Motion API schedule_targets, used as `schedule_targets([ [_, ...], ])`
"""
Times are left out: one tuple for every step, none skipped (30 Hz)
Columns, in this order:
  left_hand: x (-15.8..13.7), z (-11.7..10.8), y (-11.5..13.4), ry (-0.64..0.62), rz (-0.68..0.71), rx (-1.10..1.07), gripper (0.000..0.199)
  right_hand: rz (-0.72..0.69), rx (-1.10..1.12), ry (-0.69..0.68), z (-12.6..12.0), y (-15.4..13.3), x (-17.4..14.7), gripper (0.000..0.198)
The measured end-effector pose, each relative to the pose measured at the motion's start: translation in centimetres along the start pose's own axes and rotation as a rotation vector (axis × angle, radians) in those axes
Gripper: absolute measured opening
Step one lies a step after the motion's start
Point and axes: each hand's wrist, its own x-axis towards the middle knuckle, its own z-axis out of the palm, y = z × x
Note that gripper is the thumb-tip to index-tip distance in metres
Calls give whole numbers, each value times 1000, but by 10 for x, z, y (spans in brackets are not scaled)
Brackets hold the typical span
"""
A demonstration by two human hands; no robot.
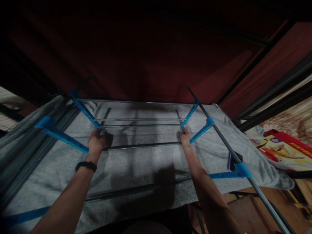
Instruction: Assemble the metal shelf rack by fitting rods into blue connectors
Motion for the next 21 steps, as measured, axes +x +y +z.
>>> schedule_targets([
  [-5, 0, -1, 5, 25, 7, 52, 5, -13, 7, -2, 2, -8, 42],
  [-10, 0, -2, 9, 42, 14, 52, 9, -26, 11, -5, 3, -15, 44],
  [-14, 0, -3, 10, 57, 23, 51, 6, -37, 12, -8, 4, -23, 45],
  [-19, 0, -4, 8, 68, 33, 50, -4, -48, 11, -12, 5, -31, 46],
  [-24, -1, -6, 4, 79, 41, 49, -16, -58, 9, -16, 5, -39, 46],
  [-28, -1, -7, -2, 90, 47, 48, -30, -68, 7, -19, 5, -47, 47],
  [-33, -3, -8, -7, 97, 50, 48, -46, -78, 6, -23, 4, -54, 47],
  [-38, -4, -9, -12, 98, 52, 47, -61, -88, 5, -26, 4, -61, 47],
  [-43, -5, -10, -15, 95, 50, 46, -79, -100, 2, -29, 4, -68, 47],
  [-47, -7, -10, -18, 94, 46, 44, -99, -115, -5, -31, 4, -75, 46],
  [-52, -8, -10, -19, 98, 41, 43, -124, -133, -15, -34, 5, -81, 47],
  [-56, -10, -11, -18, 104, 36, 42, -149, -151, -29, -35, 6, -87, 48],
  [-59, -11, -11, -16, 112, 29, 41, -172, -166, -41, -37, 8, -92, 48],
  [-62, -12, -12, -14, 118, 23, 41, -190, -176, -51, -38, 9, -95, 49],
  [-64, -14, -12, -12, 119, 17, 40, -201, -179, -56, -39, 9, -98, 50],
  [-66, -15, -12, -13, 115, 11, 40, -203, -175, -59, -40, 9, -98, 51],
  [-67, -16, -12, -14, 108, 4, 40, -200, -168, -58, -40, 9, -97, 51],
  [-67, -17, -12, -15, 100, -2, 41, -192, -159, -51, -39, 7, -95, 51],
  [-67, -18, -11, -16, 96, -9, 41, -183, -151, -43, -38, 5, -90, 52],
  [-67, -18, -11, -17, 92, -15, 41, -175, -144, -35, -36, 2, -85, 52],
  [-67, -19, -9, -18, 87, -20, 40, -168, -139, -26, -34, -1, -78, 52],
])
